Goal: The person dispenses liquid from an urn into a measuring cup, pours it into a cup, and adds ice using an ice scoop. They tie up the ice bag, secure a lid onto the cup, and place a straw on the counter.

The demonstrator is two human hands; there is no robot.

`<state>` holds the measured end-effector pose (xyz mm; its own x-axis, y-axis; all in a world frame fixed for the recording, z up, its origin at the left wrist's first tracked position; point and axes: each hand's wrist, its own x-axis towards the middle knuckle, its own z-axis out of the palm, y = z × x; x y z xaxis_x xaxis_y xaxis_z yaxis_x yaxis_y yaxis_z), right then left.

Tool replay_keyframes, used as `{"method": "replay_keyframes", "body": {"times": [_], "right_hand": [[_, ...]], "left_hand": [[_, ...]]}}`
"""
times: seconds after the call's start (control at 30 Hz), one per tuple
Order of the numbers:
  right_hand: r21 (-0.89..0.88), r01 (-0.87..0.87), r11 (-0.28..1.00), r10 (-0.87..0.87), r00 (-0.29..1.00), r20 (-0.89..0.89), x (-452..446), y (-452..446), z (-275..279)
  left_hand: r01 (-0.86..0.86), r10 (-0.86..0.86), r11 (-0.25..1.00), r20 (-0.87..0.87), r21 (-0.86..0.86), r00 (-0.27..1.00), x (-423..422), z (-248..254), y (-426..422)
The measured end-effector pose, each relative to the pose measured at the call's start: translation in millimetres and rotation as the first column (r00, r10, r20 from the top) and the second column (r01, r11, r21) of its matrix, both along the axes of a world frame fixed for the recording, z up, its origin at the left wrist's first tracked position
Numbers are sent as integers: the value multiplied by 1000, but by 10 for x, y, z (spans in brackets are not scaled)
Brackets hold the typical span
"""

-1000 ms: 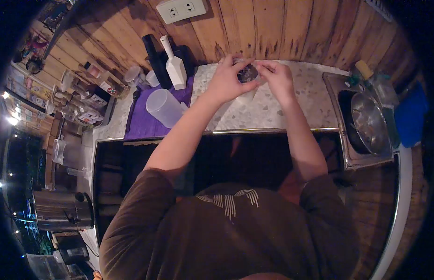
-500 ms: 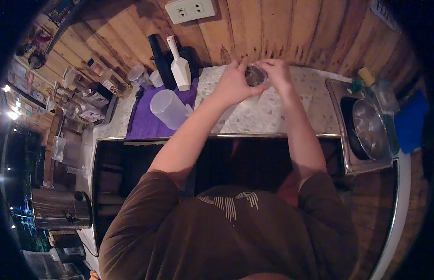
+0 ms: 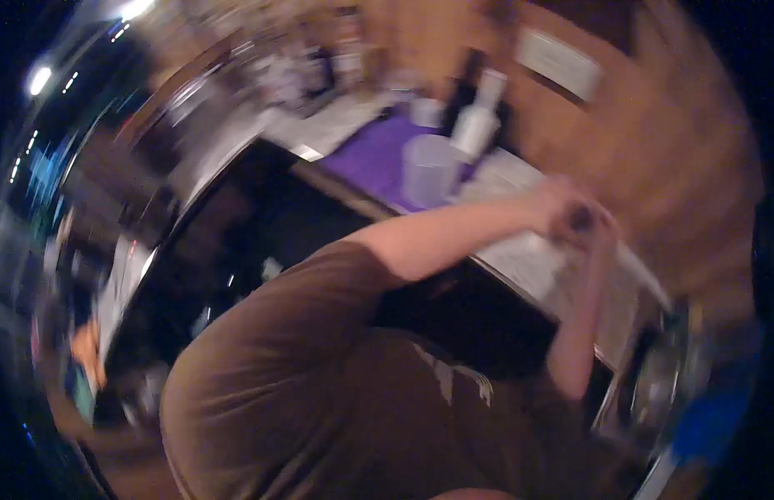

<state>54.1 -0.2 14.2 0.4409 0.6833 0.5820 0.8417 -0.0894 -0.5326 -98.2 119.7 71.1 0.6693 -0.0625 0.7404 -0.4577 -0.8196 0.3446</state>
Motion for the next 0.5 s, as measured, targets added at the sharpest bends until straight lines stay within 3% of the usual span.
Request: {"method": "replay_keyframes", "body": {"times": [0.03,0.07,0.1,0.13,0.2,0.23,0.27,0.3,0.33,0.37,0.43,0.5], "right_hand": [[-9,-41,999,42,955,294,118,-64,-79],[8,-25,1000,19,910,414,189,-133,-72],[56,41,998,-61,902,427,162,-216,29],[116,116,986,-155,892,425,126,-268,119],[241,211,947,-305,825,475,-223,-367,367],[259,253,932,-361,687,630,-537,-438,543],[454,101,885,-193,968,160,-899,-388,550],[639,78,765,159,939,-306,-1217,-352,543],[557,-191,808,384,888,-252,-1470,-428,436],[444,-459,770,591,775,-223,-1650,-435,399],[211,-718,664,748,635,-193,-2515,-107,398],[-137,-727,673,510,590,-626,-3221,156,306]], "left_hand": [[-40,45,996,-51,79,998,-14,34,-6],[-52,54,997,-36,64,998,-176,100,-31],[-63,64,997,-20,48,998,-330,167,-48],[-228,230,973,85,-36,969,-478,97,-99],[-208,205,978,323,-26,924,-908,236,-183],[-147,147,989,289,-23,946,-1207,290,-210],[-82,85,996,253,-21,964,-1547,317,-247],[-123,122,992,215,-8,969,-1882,242,-269],[-154,149,988,172,18,974,-2284,53,-336],[-187,184,982,133,11,974,-2654,-107,-325],[-337,337,939,-16,-60,941,-3481,-491,-340],[-586,549,807,-271,-73,791,-4287,-963,-493]]}}
